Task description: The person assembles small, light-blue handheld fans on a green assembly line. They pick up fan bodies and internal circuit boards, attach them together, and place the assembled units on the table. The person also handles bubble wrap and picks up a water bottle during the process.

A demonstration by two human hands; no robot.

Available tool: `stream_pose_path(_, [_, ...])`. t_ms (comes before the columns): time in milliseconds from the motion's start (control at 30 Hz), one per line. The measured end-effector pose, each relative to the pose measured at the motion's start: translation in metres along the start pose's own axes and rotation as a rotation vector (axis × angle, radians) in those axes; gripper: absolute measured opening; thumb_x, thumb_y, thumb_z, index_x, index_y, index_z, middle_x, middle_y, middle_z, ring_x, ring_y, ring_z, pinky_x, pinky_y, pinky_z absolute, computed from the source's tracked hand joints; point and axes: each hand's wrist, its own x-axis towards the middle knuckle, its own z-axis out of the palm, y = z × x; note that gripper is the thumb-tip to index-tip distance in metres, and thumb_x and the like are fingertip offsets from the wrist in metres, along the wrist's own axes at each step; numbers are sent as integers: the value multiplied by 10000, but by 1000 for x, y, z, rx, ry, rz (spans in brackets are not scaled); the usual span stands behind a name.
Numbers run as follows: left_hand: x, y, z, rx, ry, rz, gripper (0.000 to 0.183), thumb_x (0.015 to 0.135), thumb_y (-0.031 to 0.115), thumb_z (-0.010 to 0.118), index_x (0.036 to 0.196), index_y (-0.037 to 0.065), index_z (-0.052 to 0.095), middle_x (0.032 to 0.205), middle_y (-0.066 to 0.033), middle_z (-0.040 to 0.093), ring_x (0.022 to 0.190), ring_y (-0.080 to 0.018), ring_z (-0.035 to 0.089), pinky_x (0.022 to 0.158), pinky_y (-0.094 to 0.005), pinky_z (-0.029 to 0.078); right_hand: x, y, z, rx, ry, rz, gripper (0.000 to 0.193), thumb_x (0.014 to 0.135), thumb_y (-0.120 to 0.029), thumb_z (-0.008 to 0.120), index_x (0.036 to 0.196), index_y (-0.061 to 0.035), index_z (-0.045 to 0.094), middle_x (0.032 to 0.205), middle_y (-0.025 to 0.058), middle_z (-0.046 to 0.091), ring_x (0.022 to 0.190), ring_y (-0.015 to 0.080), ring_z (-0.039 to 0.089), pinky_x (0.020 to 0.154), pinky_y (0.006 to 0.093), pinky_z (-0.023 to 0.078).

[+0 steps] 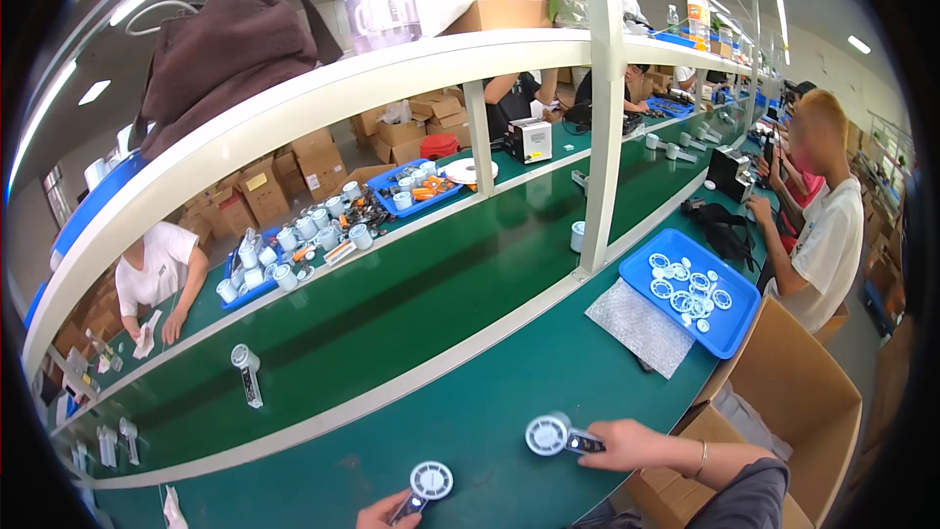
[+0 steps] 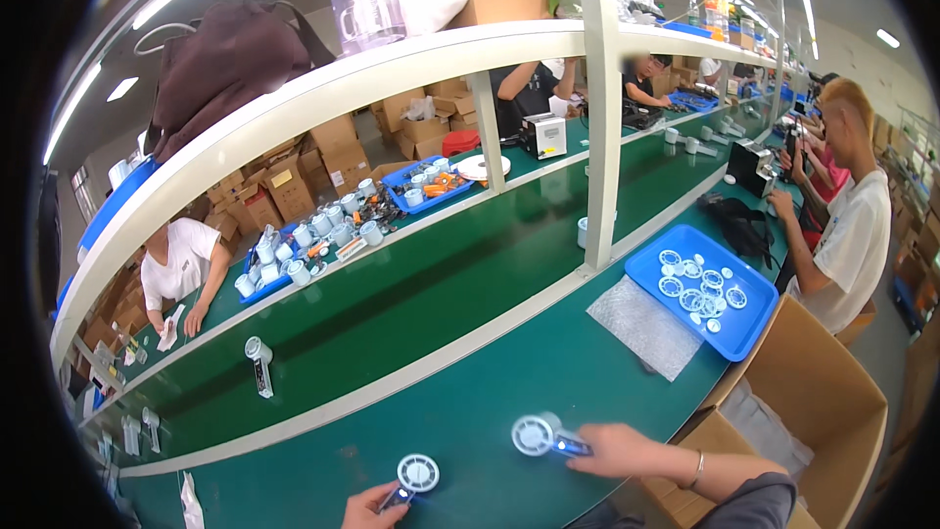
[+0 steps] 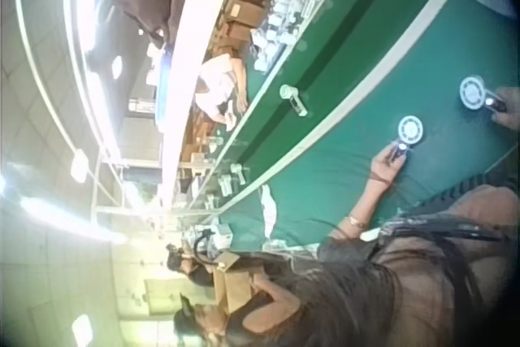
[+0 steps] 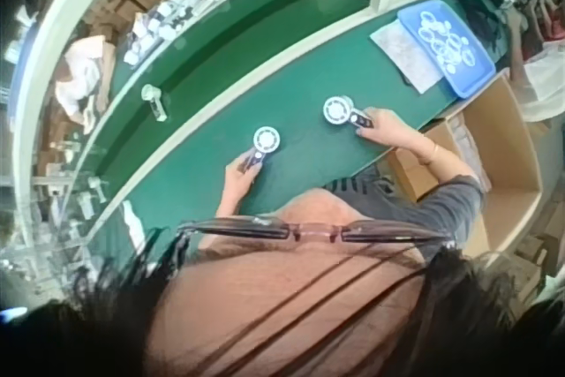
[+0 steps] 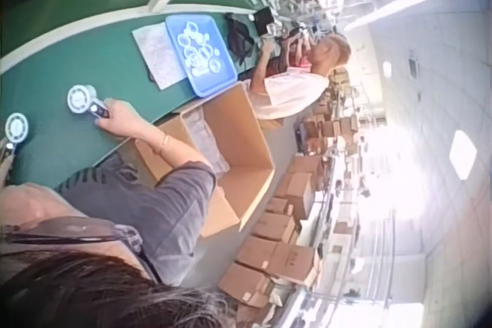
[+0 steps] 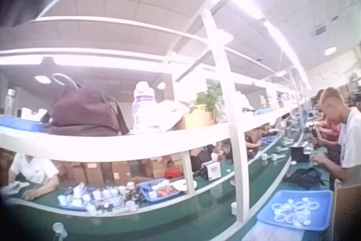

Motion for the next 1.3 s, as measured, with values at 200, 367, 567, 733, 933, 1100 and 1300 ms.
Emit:
stream_pose_path(200, [-21,109,3,-247,388,548,352,763,-47,573,1111,-66,523,905,-113,604,678,-160,538,567,-260,441,-11,-81,-55,755,1036,-947,379,767,-216,676,1059,-64,490,765,77,561,618,177,574,550,306,477])
stream_pose_path(367, [-15,110,-13,437,506,903,312,705,51,668,987,-51,582,943,-118,603,739,-238,577,670,-363,479,-66,-79,-83,288,678,-685,382,810,-217,596,1087,-16,428,837,100,517,635,164,505,570,286,434])
stream_pose_path(567, [-17,92,-13,-344,773,407,322,672,41,699,967,-36,596,942,-114,620,780,-250,595,709,-316,490,-50,-84,-81,792,705,-630,408,808,-270,624,1086,-5,485,878,114,537,670,172,541,587,321,454])
stream_pose_path(733, [-22,82,-14,127,419,521,406,693,29,700,1066,-45,559,958,-97,616,852,-164,576,757,-280,461,-50,-69,-81,115,914,-613,149,652,-98,644,765,-55,556,656,65,561,605,187,573,549,306,465])
stream_pose_path(933, [-14,79,-12,138,166,186,394,746,3,664,1118,-54,549,1006,-92,605,919,-141,565,817,-265,446,-8,-59,-47,421,423,-173,375,740,-267,711,975,-15,561,799,100,607,704,208,594,632,295,474])
stream_pose_path(1100, [-3,45,-10,241,-66,151,375,765,32,653,1120,-40,559,1027,-99,615,937,-144,565,827,-275,448,8,6,18,434,-54,226,448,797,-402,632,984,-2,553,722,94,562,587,165,546,527,280,447])
stream_pose_path(1300, [5,34,-10,-14,92,113,392,775,7,638,1150,-42,538,1066,-107,602,971,-156,558,863,-275,433,10,-26,-16,604,126,125,391,801,-340,651,973,-6,543,739,70,561,614,117,536,520,252,432])
